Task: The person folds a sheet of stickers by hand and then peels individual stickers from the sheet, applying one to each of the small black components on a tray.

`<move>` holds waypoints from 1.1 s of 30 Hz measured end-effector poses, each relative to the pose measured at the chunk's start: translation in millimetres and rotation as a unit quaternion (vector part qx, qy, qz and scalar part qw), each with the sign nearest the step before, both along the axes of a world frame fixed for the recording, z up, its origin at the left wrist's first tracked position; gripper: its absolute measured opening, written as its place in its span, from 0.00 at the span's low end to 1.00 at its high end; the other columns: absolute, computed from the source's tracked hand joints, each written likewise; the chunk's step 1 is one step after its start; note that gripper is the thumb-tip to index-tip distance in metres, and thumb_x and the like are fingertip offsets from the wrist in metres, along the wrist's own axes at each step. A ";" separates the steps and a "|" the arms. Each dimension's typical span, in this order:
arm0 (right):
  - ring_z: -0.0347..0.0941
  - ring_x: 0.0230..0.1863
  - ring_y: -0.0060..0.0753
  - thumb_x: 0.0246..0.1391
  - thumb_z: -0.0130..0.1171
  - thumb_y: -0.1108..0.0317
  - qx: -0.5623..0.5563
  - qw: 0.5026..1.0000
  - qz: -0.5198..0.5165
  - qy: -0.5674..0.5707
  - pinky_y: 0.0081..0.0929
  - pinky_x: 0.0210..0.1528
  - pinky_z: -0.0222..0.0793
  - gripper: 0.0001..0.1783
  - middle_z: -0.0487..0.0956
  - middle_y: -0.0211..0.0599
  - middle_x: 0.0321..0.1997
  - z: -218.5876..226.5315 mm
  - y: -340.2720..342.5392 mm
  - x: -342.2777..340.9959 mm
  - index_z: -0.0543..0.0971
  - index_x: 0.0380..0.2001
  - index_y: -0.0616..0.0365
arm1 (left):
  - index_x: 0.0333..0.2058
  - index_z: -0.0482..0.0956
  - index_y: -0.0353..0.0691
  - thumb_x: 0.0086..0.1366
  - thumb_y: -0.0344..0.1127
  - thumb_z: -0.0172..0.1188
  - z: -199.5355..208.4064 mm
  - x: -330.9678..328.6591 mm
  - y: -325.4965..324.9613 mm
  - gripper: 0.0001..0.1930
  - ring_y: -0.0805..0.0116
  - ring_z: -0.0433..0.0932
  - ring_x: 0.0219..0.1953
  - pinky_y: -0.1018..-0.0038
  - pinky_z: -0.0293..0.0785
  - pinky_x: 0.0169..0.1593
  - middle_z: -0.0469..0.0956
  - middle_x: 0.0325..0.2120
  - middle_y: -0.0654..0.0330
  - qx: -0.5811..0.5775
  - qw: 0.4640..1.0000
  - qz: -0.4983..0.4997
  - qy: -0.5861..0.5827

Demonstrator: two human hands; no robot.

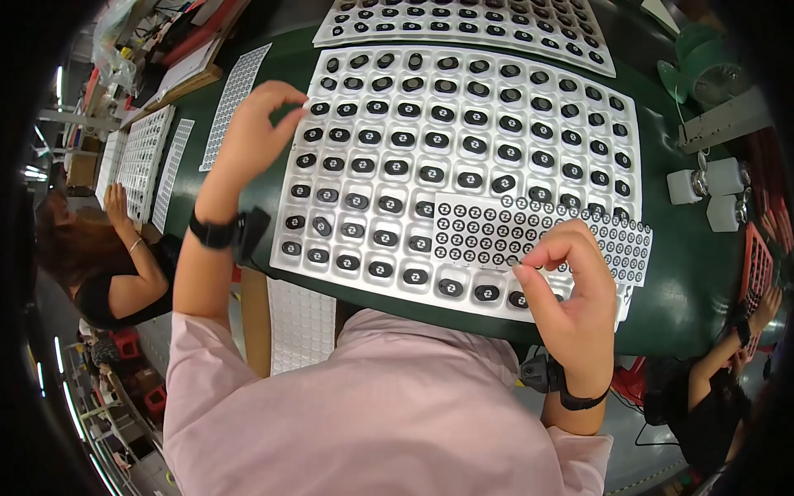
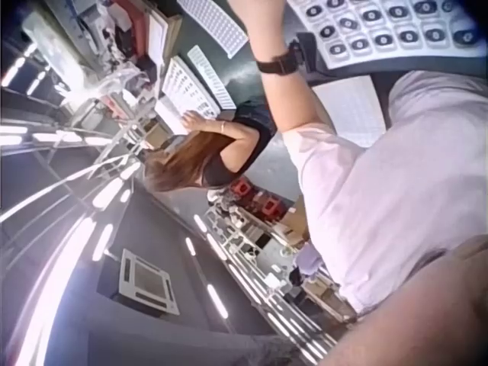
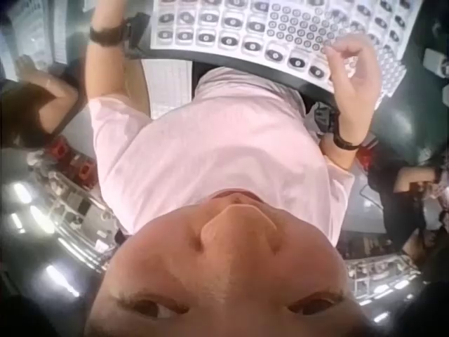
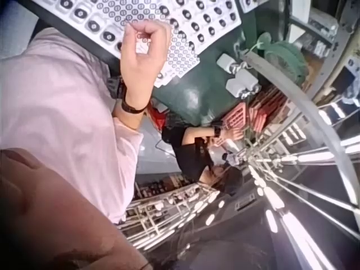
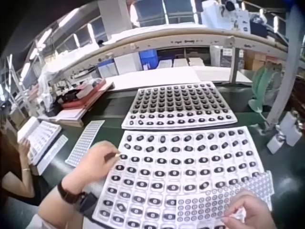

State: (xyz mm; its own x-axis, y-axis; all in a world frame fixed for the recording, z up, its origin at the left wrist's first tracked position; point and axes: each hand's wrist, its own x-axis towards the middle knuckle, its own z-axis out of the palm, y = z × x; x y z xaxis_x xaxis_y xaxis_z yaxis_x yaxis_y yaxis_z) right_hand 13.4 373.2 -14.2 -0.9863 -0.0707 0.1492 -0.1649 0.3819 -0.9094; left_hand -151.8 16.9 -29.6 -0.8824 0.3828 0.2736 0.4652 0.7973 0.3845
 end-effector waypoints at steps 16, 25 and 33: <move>0.62 0.34 0.25 0.45 0.60 0.80 -0.029 0.999 -0.006 -0.021 0.20 0.40 0.59 0.09 0.68 0.31 0.31 -0.7 -0.7 8.9 0.71 0.28 0.61 | 0.42 0.77 0.37 0.55 0.28 0.65 -46.2 -89.9 -18.1 0.14 0.69 0.77 0.40 0.75 0.73 0.47 0.78 0.38 0.58 -0.086 0.991 -0.002 -0.102; 0.63 0.33 0.25 0.45 0.60 0.81 -0.075 0.996 0.034 -0.039 0.21 0.39 0.61 0.08 0.70 0.32 0.31 -8.9 -10.4 2.6 0.72 0.28 0.61 | 0.40 0.77 0.32 0.56 0.23 0.64 14.8 9.0 1.0 0.12 0.77 0.77 0.35 0.80 0.74 0.41 0.79 0.32 0.62 0.258 0.966 0.004 -0.023; 0.65 0.37 0.23 0.50 0.58 0.79 -0.160 0.976 0.110 -0.095 0.21 0.43 0.61 0.06 0.70 0.31 0.34 -4.6 -34.9 -14.1 0.72 0.30 0.61 | 0.42 0.77 0.31 0.51 0.17 0.65 -5.5 139.8 72.6 0.17 0.71 0.77 0.37 0.77 0.73 0.43 0.79 0.37 0.56 0.456 0.870 -0.061 -0.175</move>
